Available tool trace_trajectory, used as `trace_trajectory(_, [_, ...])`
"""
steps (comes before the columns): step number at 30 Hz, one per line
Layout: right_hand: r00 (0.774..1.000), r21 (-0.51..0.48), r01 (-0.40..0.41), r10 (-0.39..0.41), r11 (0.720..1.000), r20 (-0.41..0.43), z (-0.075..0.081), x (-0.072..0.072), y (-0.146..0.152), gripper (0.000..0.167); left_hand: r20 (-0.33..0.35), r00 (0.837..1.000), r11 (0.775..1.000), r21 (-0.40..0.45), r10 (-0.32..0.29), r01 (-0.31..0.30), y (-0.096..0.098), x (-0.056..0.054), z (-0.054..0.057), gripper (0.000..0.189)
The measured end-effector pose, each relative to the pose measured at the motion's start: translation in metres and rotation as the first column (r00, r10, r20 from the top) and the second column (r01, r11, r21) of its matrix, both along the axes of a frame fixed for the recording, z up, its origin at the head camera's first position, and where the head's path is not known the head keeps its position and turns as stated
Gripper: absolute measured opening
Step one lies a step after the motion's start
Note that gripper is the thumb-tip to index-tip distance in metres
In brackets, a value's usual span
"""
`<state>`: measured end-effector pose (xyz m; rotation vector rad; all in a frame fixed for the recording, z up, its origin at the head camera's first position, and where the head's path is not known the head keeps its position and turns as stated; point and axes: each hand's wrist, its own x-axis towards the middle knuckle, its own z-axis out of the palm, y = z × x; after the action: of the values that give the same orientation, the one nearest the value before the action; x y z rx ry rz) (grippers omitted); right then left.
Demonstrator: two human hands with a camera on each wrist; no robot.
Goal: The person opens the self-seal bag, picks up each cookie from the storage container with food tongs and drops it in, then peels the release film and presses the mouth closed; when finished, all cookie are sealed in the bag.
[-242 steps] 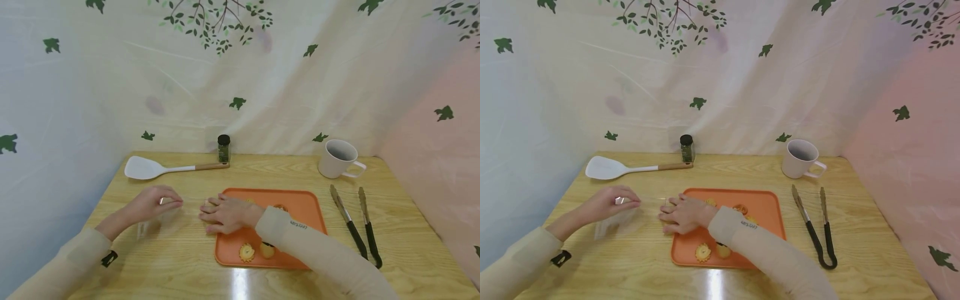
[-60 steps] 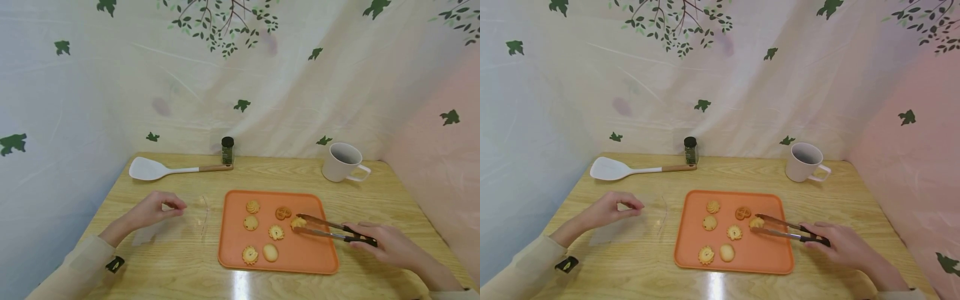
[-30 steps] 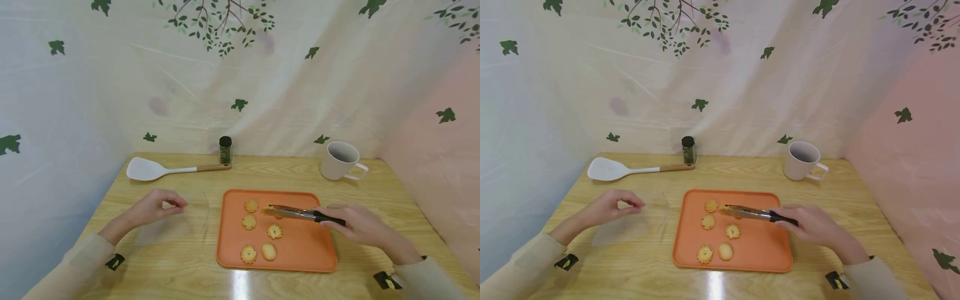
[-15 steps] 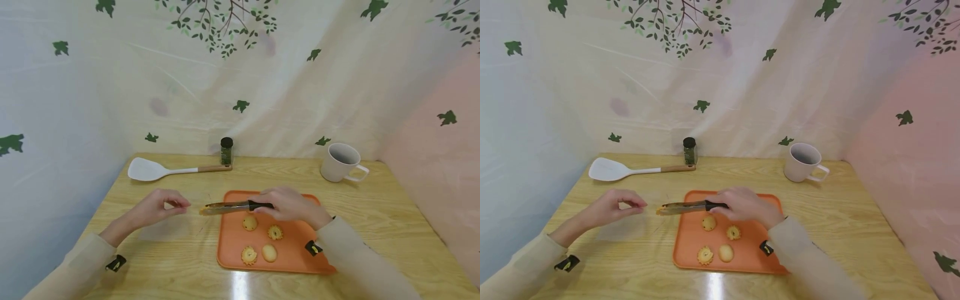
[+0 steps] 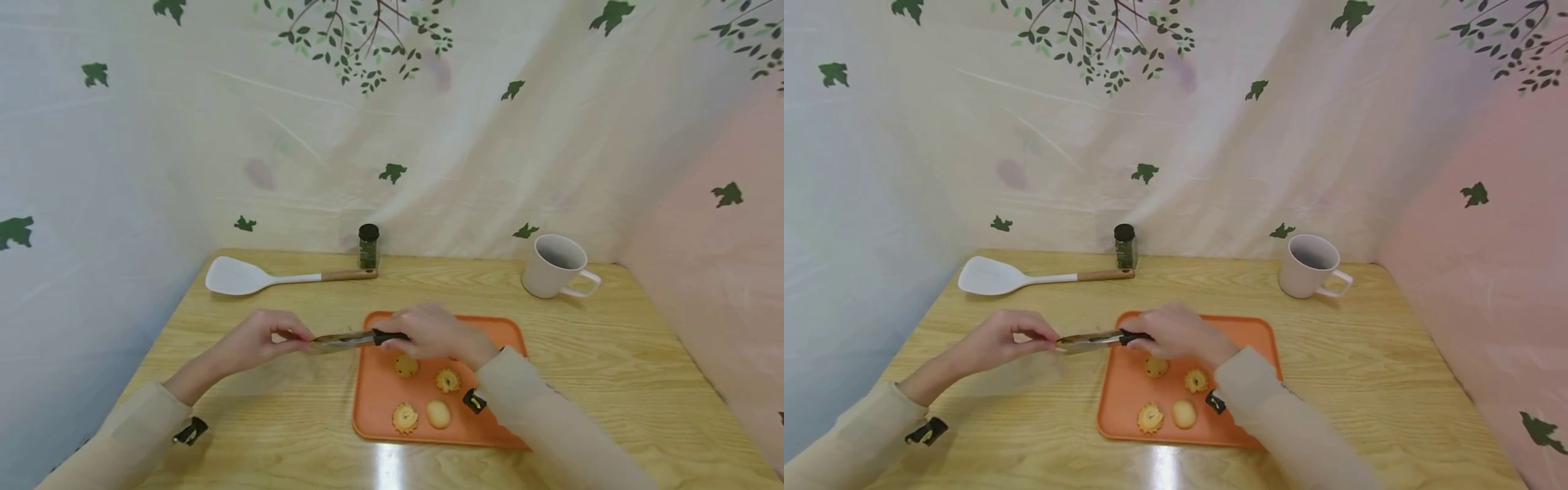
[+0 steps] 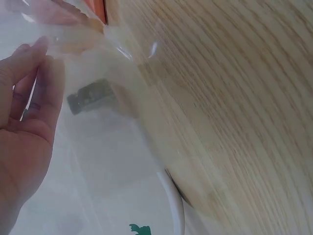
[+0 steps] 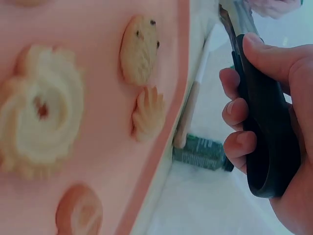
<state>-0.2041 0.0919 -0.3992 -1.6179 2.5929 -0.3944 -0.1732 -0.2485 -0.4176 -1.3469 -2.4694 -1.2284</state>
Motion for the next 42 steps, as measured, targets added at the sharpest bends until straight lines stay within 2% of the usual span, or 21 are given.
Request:
trace_trajectory(2, [1.0, 0.003, -0.004, 0.005, 1.0, -0.01, 0.0, 0.0, -0.005, 0.013, -0.042, 0.999, 1.0, 0.006, -0.009, 0.01, 0.001, -0.001, 0.0, 0.026])
trace_trajectory(7, [1.0, 0.015, 0.019, -0.018, 1.0, -0.023, 0.001, 0.001, -0.009, 0.019, -0.147, 0.989, 1.0, 0.011, -0.014, 0.016, 0.002, -0.001, 0.002, 0.03])
trace_trajectory(12, [0.997, 0.008, 0.065, -0.064, 0.998, -0.038, 0.004, 0.001, -0.004, 0.021, -0.22, 0.975, 0.999, 0.002, 0.039, -0.04, 0.0, 0.0, 0.006, 0.032])
trace_trajectory(16, [0.997, 0.011, 0.06, -0.059, 0.998, -0.056, 0.005, 0.002, -0.006, 0.022, -0.256, 0.965, 0.998, 0.015, 0.059, -0.057, 0.003, 0.001, 0.007, 0.035])
trace_trajectory(22, [0.99, 0.047, 0.082, -0.076, 0.996, -0.118, 0.004, 0.006, -0.015, 0.012, -0.253, 0.968, 0.999, 0.039, -0.004, 0.014, 0.011, 0.004, 0.005, 0.036])
trace_trajectory(27, [0.981, 0.038, 0.103, -0.095, 0.994, -0.167, 0.003, 0.01, -0.017, 0.013, -0.229, 0.973, 0.999, 0.032, -0.018, 0.026, 0.01, 0.005, 0.003, 0.039])
trace_trajectory(31, [0.983, 0.018, 0.094, -0.09, 0.995, -0.158, 0.002, 0.011, -0.017, 0.016, -0.231, 0.972, 0.999, 0.02, -0.032, 0.038, 0.006, 0.003, 0.002, 0.04])
trace_trajectory(36, [0.985, 0.026, 0.108, -0.103, 0.994, -0.137, 0.0, 0.011, -0.018, 0.012, -0.267, 0.962, 0.999, -0.019, -0.053, 0.049, 0.002, 0.0, 0.002, 0.038])
trace_trajectory(42, [0.987, 0.013, 0.122, -0.12, 0.992, -0.107, -0.001, 0.01, -0.016, 0.013, -0.205, 0.978, 0.999, -0.04, -0.032, 0.025, -0.003, 0.0, 0.001, 0.031])
